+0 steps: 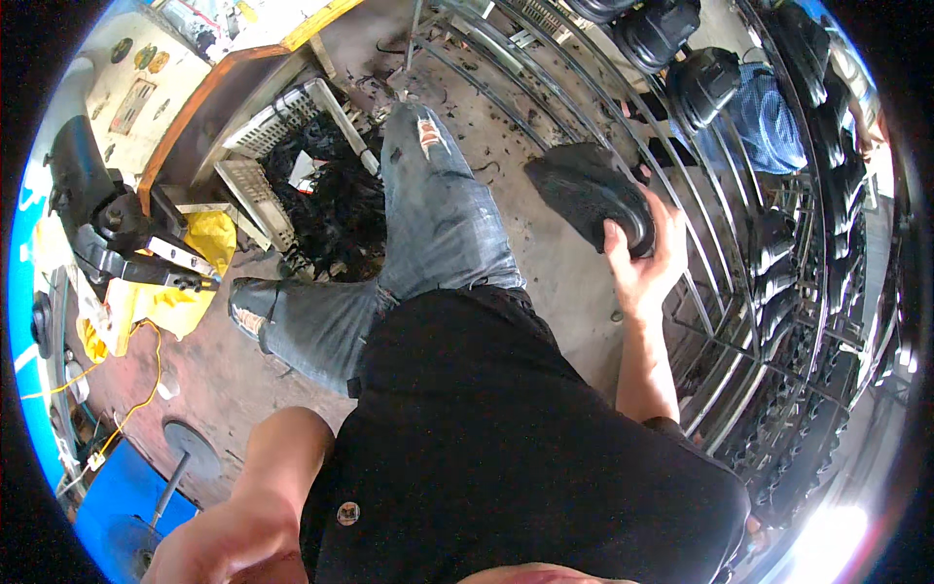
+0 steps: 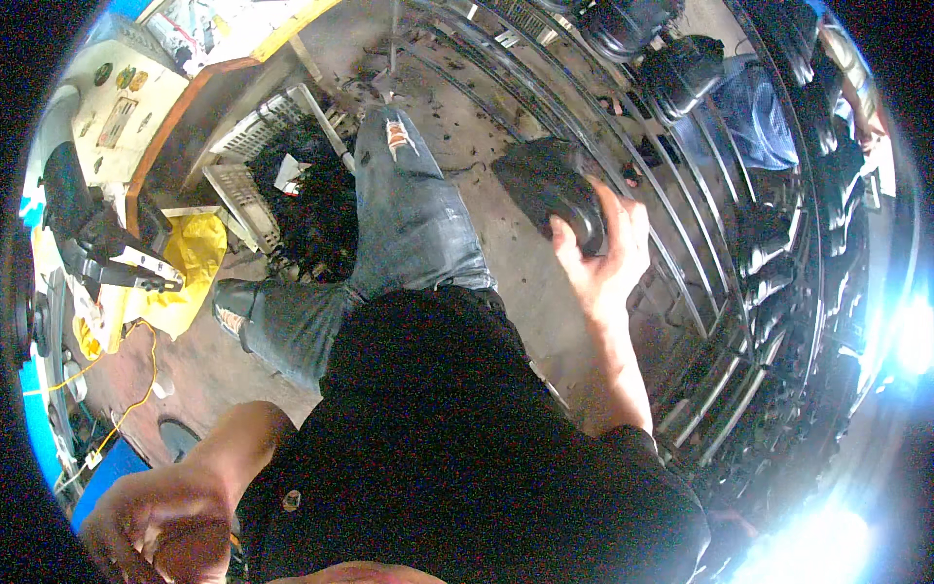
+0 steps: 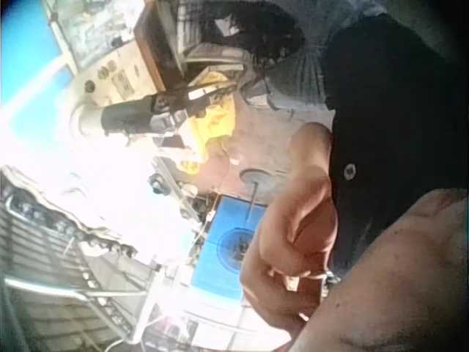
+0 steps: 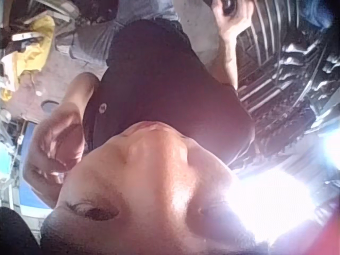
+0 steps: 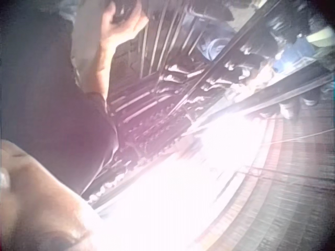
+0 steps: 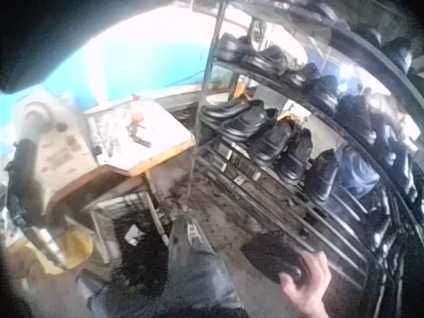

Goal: Manufacturing shoes using a specialized stitching or lasting machine.

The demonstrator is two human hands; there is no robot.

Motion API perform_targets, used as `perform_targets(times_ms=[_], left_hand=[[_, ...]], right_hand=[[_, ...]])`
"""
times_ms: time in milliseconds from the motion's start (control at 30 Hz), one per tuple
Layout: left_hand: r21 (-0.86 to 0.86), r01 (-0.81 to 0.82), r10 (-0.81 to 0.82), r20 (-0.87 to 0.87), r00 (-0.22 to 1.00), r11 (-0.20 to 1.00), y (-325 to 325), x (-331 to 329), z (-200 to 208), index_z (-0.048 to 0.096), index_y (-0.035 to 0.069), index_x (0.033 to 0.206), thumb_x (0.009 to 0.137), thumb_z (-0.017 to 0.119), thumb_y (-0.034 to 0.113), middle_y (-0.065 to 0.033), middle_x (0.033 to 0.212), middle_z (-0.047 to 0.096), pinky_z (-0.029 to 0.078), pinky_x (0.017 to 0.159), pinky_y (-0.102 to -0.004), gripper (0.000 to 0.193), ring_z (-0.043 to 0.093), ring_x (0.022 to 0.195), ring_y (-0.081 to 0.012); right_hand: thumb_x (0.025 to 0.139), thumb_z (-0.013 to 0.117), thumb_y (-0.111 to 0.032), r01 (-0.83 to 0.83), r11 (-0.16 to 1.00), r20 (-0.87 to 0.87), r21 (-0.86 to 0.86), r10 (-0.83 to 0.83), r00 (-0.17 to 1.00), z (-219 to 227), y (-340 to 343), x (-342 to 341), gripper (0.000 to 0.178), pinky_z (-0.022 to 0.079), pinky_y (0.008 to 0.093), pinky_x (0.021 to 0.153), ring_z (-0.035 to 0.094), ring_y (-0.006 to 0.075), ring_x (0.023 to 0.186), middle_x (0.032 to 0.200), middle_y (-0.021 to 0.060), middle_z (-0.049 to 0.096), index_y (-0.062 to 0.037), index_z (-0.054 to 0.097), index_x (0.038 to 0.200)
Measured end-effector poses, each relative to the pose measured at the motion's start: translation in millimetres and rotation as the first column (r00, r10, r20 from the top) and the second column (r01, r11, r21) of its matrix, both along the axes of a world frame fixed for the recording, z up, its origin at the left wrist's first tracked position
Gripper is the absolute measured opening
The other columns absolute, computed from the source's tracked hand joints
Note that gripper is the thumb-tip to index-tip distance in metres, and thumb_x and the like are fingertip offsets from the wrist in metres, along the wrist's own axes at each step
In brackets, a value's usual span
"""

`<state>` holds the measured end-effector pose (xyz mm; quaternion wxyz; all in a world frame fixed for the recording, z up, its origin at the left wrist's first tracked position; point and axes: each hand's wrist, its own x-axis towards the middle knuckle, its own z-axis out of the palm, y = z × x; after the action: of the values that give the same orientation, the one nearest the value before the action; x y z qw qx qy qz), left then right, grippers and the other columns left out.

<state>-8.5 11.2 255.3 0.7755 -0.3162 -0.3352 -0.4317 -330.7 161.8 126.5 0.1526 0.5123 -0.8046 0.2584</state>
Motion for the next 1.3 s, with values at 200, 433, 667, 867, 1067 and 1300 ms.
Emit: perform_targets(times_ms=[200,433,667,867,1067,1300], left_hand=[[0.300,-0.393,0.211,0.494,0.844,0.870,27,71,-76,0.072,0.013,0.095,0.082,0.066,0.046,-0.0087,0.099,0.067,0.051,0.071,-0.0360,0.036,0.061,0.093,-0.0261],[0.806,-0.475,-0.665,0.574,0.478,0.354,27,53,-249,0.039,0.005,0.147,0.095,0.069,0.028,-0.0138,0.135,0.056,0.048,0.101,-0.0436,0.064,0.058,0.120,-0.0289],[0.820,-0.466,-0.597,0.565,0.569,0.332,-13,49,-220,0.009,0.002,0.163,0.072,0.089,0.020,-0.0145,0.153,0.044,0.038,0.115,-0.0392,0.122,0.045,0.139,-0.0248],[0.707,-0.432,-0.425,0.693,0.582,0.561,-24,48,-177,0.010,0.007,0.164,0.071,0.089,-0.007,-0.0105,0.158,0.037,0.047,0.106,-0.0344,0.123,0.048,0.133,-0.0176],[0.910,-0.225,-0.540,0.391,0.746,0.348,-18,61,-208,0.022,0.005,0.160,0.065,0.092,-0.005,-0.0054,0.148,0.047,0.043,0.110,-0.0359,0.119,0.047,0.136,-0.0205],[0.909,-0.262,-0.371,0.378,0.848,0.325,-15,86,-209,0.018,0.001,0.162,0.066,0.094,0.010,-0.0107,0.163,0.032,0.041,0.112,-0.0349,0.123,0.048,0.137,-0.0207]], right_hand=[[0.086,0.075,-0.030,-0.252,0.904,0.484,-0.345,0.401,0.778,-7,-57,9,0.053,0.047,0.0386,0.096,0.062,0.0277,0.106,0.116,0.0157,0.064,0.0025,0.061,0.126],[0.099,0.065,-0.027,-0.105,0.813,0.815,-0.573,0.552,-0.175,-68,-104,28,0.050,0.042,0.0405,0.109,0.057,0.0236,0.124,0.133,0.0106,0.061,0.0007,0.052,0.138],[0.091,0.076,-0.021,-0.285,0.872,0.871,-0.398,0.261,-0.417,-141,-159,12,0.054,0.051,0.0364,0.095,0.061,0.0209,0.114,0.127,0.0038,0.064,-0.0093,0.053,0.138],[0.089,0.078,-0.021,-0.287,0.809,0.819,-0.514,0.362,-0.446,-136,-191,-1,0.069,0.051,0.0385,0.098,0.059,0.0231,0.120,0.138,0.0086,0.059,-0.0074,0.045,0.148],[0.081,0.086,-0.025,-0.399,0.702,0.807,-0.590,0.530,-0.260,-72,-208,-1,0.088,0.046,0.0456,0.109,0.054,0.0317,0.132,0.146,0.0175,0.051,0.0005,0.039,0.151],[0.068,0.090,-0.028,-0.644,0.623,0.800,-0.444,0.599,0.028,-29,-226,51,0.093,0.048,0.0411,0.104,0.058,0.0284,0.123,0.135,0.0178,0.058,0.0000,0.044,0.144]])
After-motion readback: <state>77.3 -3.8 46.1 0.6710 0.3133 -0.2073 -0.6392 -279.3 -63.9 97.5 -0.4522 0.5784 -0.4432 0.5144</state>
